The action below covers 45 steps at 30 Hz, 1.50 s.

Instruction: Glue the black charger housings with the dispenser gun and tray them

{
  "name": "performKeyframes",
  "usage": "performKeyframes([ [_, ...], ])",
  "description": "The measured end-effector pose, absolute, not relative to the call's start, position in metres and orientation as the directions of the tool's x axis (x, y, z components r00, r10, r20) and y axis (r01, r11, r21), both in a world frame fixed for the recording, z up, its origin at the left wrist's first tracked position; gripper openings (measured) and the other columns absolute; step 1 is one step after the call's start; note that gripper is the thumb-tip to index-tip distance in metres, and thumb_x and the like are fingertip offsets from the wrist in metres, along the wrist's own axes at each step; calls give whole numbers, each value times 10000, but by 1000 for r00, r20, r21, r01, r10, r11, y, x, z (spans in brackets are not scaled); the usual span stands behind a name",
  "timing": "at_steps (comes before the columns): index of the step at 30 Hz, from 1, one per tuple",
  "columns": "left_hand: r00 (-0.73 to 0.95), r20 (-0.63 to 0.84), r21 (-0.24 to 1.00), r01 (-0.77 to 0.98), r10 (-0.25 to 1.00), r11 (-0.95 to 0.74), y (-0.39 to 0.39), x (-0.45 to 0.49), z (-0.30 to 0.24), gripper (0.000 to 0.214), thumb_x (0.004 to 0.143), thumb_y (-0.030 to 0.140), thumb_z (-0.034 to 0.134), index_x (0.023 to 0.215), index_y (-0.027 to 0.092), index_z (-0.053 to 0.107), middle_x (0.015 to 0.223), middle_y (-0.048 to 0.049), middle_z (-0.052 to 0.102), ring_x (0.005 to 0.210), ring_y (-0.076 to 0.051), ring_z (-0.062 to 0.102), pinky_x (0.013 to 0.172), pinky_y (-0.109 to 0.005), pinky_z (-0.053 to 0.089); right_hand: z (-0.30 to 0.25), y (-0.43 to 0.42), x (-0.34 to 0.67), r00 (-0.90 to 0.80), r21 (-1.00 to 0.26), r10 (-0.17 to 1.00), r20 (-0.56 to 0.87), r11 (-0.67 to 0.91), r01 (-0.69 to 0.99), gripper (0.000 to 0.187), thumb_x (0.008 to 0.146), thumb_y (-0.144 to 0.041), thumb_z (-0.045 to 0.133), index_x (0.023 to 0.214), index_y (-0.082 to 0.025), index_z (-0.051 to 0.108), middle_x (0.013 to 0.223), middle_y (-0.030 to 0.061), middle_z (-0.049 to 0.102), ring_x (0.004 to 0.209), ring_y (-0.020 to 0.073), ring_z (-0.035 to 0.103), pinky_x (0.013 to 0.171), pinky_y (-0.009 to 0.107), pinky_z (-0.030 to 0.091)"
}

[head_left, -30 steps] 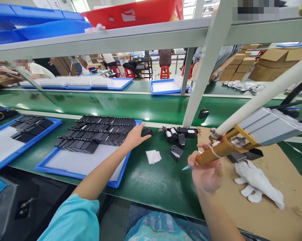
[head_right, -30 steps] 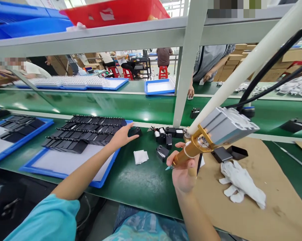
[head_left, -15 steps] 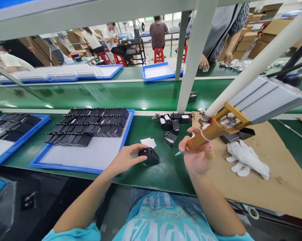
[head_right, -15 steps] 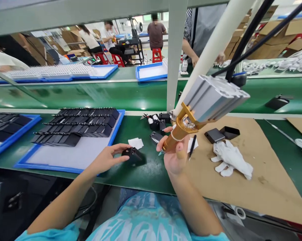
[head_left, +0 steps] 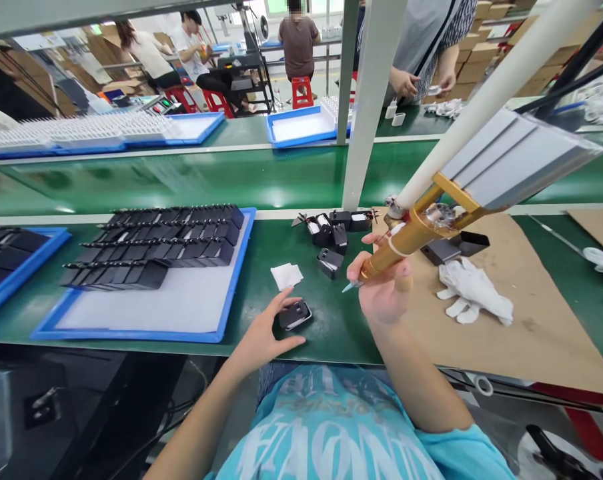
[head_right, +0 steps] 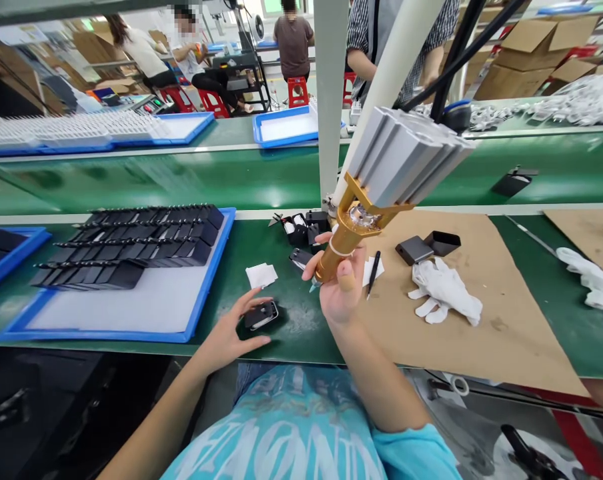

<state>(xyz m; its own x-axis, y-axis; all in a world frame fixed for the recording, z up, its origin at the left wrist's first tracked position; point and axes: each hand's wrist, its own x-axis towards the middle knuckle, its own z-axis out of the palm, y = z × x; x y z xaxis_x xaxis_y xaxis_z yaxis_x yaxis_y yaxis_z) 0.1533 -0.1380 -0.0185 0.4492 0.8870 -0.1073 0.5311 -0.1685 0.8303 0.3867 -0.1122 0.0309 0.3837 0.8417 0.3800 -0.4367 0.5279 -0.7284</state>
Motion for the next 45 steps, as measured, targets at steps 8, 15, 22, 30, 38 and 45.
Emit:
performKeyframes([
  [8,364,-28,768,604,931,-213,-136,178,-17,322,851,396,641,1125,245,565,1055,-24,734,873,-202,709,756,-305,555,16,-108,423,570,-868,742,354,487,-94,351,793,-435,678,1089,-322,527,1187,10,590,853,151,667,817,367,543],
  [15,478,310,690,482,822,-540,-107,206,6,315,850,255,641,1160,246,590,1252,-71,682,1127,-239,644,925,-398,544,11,-100,462,635,-905,689,350,425,38,497,774,-246,714,1227,-333,530,1294,24,533,1222,172,537,978,365,480],
  [22,519,495,475,510,697,-717,-85,215,-4,327,826,114,604,1122,252,619,1255,-48,683,1164,-248,588,965,-443,519,3,-135,421,202,-792,801,564,455,407,287,838,-253,669,1121,-280,631,917,14,643,753,125,628,695,274,551],
  [30,579,297,719,388,759,-577,-80,206,-1,321,843,300,664,1156,241,623,1082,-66,717,959,-219,649,864,-372,521,12,-130,423,-186,-687,829,526,544,482,174,906,-222,578,1022,-262,703,963,58,721,810,156,698,648,271,594],
  [38,733,-23,949,231,680,-216,-79,195,8,370,838,396,677,1157,214,631,1081,-64,710,940,-215,666,812,-308,519,42,-113,452,-501,-666,747,437,643,378,200,920,-193,553,1022,-256,713,954,57,739,868,158,707,735,304,602],
  [45,795,-114,978,-17,596,209,-83,199,1,625,722,442,792,1266,231,569,1101,-98,713,940,-242,703,813,-342,568,28,-102,434,-396,-540,603,692,797,270,275,866,-81,595,1049,-257,700,935,67,730,821,166,695,687,315,599],
])
